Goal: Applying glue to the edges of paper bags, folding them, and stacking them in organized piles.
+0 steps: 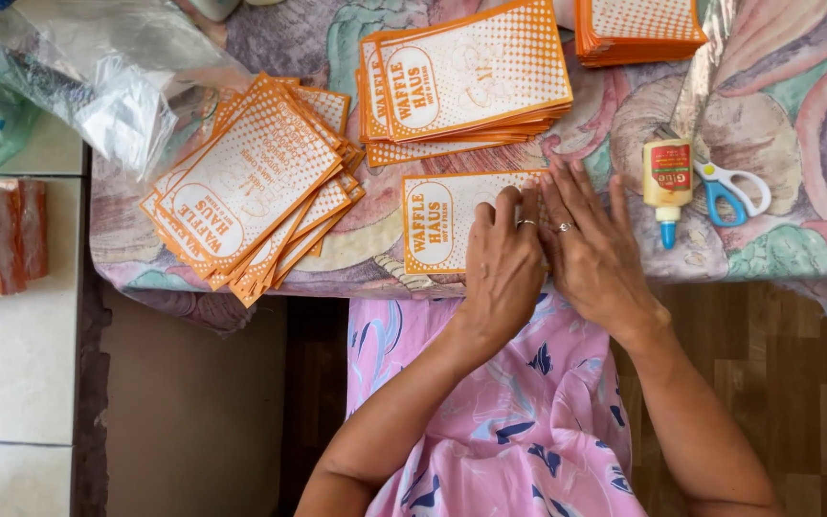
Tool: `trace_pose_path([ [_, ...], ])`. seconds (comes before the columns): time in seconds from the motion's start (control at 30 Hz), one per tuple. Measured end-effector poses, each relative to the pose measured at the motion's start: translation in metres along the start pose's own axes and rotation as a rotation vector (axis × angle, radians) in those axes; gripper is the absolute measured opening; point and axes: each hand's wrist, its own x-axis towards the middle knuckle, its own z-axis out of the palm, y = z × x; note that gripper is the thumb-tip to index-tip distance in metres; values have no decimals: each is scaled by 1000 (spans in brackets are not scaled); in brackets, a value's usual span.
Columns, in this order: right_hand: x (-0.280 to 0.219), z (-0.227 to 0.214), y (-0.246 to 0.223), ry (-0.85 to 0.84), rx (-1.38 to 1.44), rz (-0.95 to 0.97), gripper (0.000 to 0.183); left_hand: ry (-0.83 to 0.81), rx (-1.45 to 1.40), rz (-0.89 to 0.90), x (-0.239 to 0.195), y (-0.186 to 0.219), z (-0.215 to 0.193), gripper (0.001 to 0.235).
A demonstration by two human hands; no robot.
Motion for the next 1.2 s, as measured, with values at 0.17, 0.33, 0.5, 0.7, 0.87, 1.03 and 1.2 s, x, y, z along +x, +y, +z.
trace_pose_path([
  [0.17, -2, 6, 0, -4, -11, 10, 51, -82, 151, -94, 4, -8, -2, 51],
  [0.33, -3, 2, 1, -81, 23, 72, 53, 27, 112, -106, -4, -48, -17, 51],
  [0.5, -5, 6, 6, -100, 41, 58, 54, 25, 323, -167, -10, -84, -76, 35],
  [0.7, -5, 6, 5, -87, 23, 42, 55, 115, 461, -166, -11, -80, -63, 43],
  [0.87, -5, 2, 1, -92, 19, 57, 57, -75, 43, 82, -7, -31, -32, 67],
  [1.03, -2, 0, 4, -108, 70, 68, 59, -181, 220, -11, -16, -58, -49, 136],
  [1.2, 1, -2, 10, -107, 49, 49, 64, -187, 325, -74, -30, -89, -77, 169],
])
